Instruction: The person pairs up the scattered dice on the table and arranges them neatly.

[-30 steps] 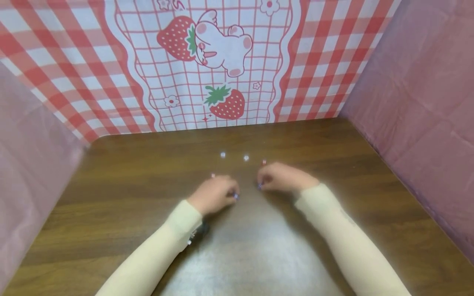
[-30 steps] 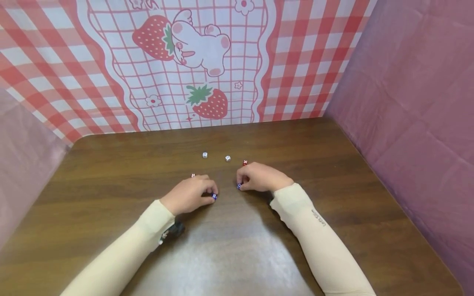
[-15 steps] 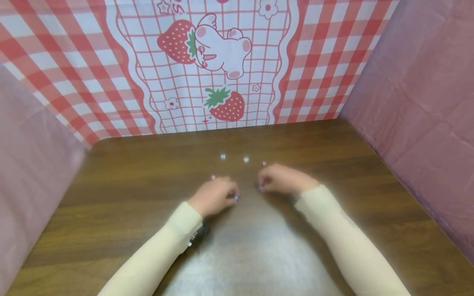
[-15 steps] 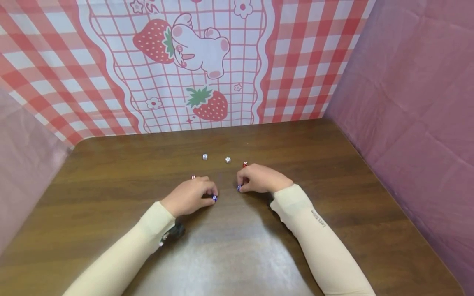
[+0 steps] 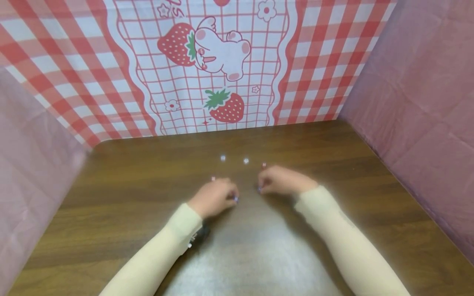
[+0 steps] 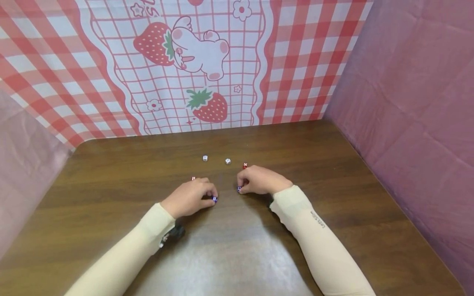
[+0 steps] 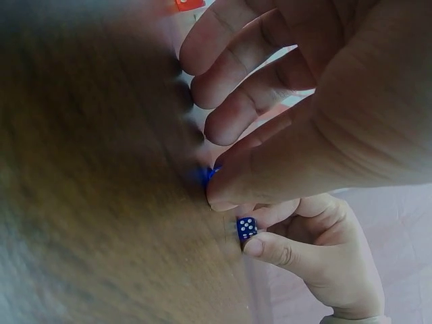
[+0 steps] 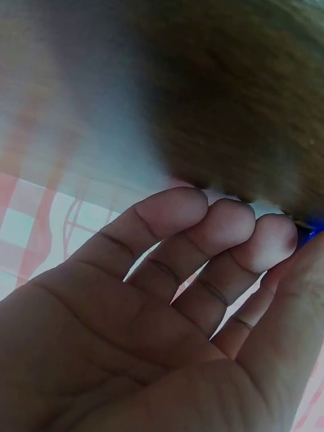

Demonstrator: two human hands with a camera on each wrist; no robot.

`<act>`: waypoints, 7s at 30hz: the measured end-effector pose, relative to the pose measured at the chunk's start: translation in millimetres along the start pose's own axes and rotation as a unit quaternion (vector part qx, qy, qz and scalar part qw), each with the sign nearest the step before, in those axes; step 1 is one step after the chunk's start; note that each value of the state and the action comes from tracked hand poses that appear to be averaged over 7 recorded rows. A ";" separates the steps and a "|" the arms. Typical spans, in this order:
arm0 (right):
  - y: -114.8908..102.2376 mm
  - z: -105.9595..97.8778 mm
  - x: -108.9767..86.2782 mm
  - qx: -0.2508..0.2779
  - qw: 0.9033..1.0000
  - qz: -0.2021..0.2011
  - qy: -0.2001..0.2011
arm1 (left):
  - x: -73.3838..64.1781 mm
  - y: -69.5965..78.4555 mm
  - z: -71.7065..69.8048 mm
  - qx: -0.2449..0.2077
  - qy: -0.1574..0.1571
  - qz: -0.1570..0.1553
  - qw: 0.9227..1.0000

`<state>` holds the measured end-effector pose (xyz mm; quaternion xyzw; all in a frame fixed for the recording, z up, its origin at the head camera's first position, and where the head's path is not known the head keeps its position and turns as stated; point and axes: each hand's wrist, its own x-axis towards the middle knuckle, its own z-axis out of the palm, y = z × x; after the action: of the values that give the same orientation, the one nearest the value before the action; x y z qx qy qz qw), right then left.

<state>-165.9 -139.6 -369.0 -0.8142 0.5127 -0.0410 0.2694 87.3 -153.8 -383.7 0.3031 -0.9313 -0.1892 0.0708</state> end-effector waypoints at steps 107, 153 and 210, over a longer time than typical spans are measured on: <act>-13.0 0.0 -1.8 -0.042 0.999 0.009 -0.032 | -4.8 -14.5 -8.3 -0.033 -0.010 -0.066 0.997; -21.6 5.8 -0.5 -0.039 0.998 0.013 -0.052 | -8.8 -14.9 -5.7 -0.043 -0.014 -0.069 0.997; -24.9 3.4 3.0 -0.055 0.998 -0.037 -0.024 | -5.3 -15.4 -10.5 -0.019 -0.017 -0.024 0.999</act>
<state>-143.0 -132.6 -360.6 -0.8468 0.4772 -0.0029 0.2351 102.4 -165.3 -380.2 0.3204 -0.9211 -0.2140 0.0562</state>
